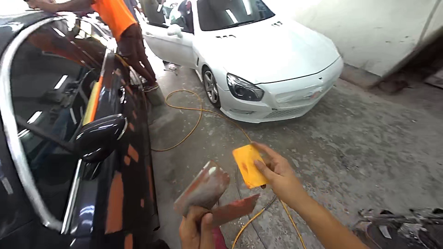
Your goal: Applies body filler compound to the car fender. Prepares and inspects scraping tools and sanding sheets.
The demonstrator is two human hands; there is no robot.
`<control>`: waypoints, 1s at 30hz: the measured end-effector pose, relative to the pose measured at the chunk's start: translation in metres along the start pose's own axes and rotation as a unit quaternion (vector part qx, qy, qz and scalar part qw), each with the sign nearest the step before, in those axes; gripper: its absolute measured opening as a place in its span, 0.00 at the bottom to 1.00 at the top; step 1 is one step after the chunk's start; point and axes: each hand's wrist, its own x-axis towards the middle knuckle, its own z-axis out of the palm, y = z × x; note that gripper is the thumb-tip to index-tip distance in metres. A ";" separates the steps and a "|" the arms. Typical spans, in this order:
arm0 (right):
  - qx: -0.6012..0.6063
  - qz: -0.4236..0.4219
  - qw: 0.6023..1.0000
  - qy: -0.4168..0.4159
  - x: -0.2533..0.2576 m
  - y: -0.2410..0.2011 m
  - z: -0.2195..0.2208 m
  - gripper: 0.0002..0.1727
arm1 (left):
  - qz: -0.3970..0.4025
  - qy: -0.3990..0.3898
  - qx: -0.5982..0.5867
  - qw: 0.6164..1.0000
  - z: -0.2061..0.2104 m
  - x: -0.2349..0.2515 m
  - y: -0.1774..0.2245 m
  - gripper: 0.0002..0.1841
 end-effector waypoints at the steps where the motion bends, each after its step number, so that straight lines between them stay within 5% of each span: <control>1: 0.036 -0.016 0.998 0.048 0.006 0.000 -0.004 0.30 | -0.044 0.004 -0.050 0.998 0.009 0.012 -0.009 0.13; 5: 0.224 -0.037 0.952 0.207 0.031 -0.011 -0.003 0.26 | -0.192 -0.012 -0.286 0.939 0.045 0.066 -0.044 0.11; 9: 0.366 -0.057 0.899 0.234 0.056 -0.032 0.004 0.22 | -0.228 -0.056 -0.340 0.911 0.080 0.127 -0.068 0.11; 15: 0.179 -0.152 0.937 0.258 0.091 -0.021 -0.027 0.22 | -0.230 -0.132 -0.369 0.891 0.129 0.199 -0.088 0.12; 30: 0.145 -0.163 0.938 0.268 0.166 0.017 -0.175 0.18 | -0.226 -0.236 -0.348 0.879 0.296 0.272 -0.109 0.13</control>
